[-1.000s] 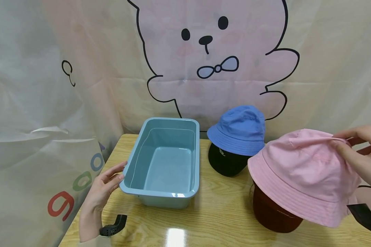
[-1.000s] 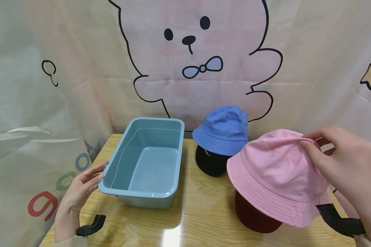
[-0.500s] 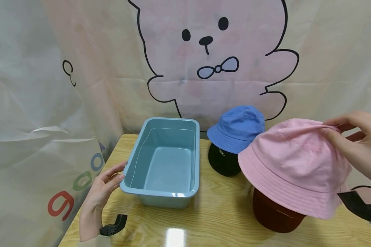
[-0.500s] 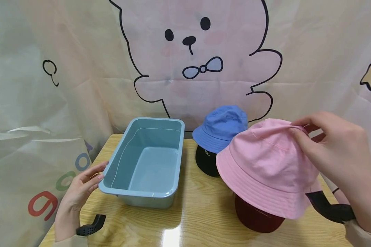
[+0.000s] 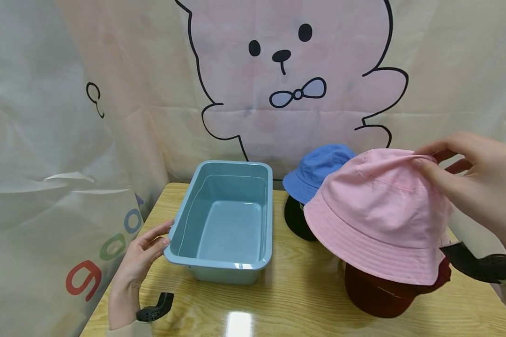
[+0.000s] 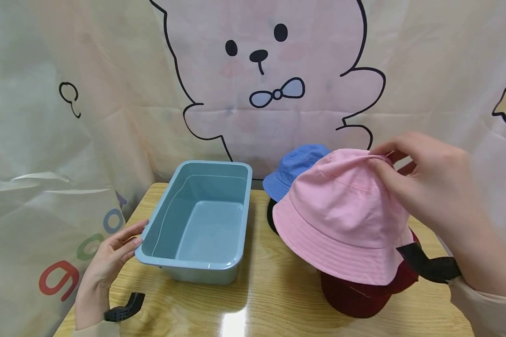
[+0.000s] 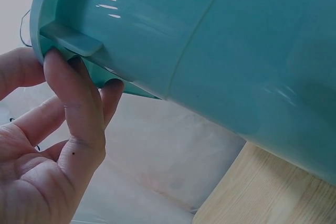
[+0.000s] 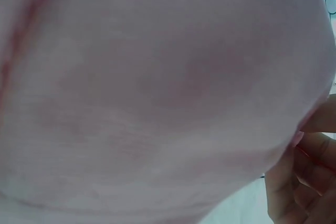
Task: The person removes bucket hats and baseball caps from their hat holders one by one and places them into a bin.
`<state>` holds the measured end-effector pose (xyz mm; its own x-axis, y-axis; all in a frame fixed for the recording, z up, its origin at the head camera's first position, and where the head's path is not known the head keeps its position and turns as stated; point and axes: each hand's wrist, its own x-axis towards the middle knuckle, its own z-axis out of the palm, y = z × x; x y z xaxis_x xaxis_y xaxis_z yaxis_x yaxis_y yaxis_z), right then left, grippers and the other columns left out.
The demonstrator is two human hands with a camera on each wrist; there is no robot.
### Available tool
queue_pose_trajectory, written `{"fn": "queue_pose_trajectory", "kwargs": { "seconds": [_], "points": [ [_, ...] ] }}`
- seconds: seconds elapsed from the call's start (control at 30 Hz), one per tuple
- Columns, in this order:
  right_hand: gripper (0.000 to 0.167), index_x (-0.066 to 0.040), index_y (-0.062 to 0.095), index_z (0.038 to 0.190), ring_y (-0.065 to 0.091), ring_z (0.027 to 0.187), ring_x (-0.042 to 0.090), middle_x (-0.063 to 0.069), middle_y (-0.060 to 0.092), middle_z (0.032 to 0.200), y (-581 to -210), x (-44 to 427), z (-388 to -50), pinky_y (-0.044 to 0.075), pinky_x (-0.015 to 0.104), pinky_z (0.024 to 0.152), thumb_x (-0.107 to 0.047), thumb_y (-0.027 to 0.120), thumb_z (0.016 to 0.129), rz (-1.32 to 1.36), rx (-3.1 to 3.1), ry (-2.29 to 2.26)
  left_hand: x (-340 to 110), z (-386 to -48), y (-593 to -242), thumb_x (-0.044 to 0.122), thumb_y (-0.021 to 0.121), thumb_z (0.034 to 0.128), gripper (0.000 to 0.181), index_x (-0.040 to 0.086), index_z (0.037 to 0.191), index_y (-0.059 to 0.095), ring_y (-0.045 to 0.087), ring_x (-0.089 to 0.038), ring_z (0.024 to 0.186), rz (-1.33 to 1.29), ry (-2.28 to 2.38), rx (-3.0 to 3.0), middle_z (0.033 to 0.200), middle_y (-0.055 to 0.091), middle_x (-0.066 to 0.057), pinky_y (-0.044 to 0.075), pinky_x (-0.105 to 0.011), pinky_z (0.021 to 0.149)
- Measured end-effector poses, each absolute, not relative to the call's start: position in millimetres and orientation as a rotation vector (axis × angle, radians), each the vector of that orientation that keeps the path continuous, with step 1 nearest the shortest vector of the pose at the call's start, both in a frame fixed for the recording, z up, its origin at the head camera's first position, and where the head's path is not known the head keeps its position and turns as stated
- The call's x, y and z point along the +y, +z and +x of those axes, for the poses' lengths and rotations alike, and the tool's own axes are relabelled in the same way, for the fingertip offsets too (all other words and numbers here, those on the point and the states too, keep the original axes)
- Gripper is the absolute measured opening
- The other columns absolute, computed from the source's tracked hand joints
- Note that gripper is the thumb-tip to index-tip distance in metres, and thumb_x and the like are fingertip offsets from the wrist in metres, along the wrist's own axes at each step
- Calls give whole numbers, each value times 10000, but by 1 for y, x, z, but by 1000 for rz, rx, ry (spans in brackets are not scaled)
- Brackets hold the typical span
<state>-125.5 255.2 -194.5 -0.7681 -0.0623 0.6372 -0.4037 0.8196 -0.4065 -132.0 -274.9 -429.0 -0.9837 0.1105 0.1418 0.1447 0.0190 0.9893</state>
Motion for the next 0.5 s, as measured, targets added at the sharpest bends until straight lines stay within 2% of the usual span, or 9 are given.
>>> {"fn": "queue_pose_trajectory", "kwargs": {
  "seconds": [0.13,0.3,0.5],
  "points": [
    [107,-133,721,912,459,658,-256,-398,530,816,-192,246,-128,375,3,569,-89,737,815,374,-2361,635,-274,-132,-429,24,530,965,441,-70,1387,446,647,-7,982,-263,-2170,-2226,1181,615,131,536,-180,828],
    [114,-84,729,874,497,720,-183,-362,544,796,-191,234,-133,382,-24,658,-5,724,791,475,-2293,643,-274,-132,-429,18,527,965,441,-71,1389,444,650,-10,982,-262,-2187,-2216,1176,620,125,537,-183,830],
    [122,-53,732,870,511,753,-160,-396,533,800,-190,221,-140,390,-22,677,25,732,775,523,-2261,670,-275,-132,-428,22,532,963,447,-67,1392,442,651,-12,977,-257,-2173,-2226,1160,625,122,537,-183,826]
  ]
}}
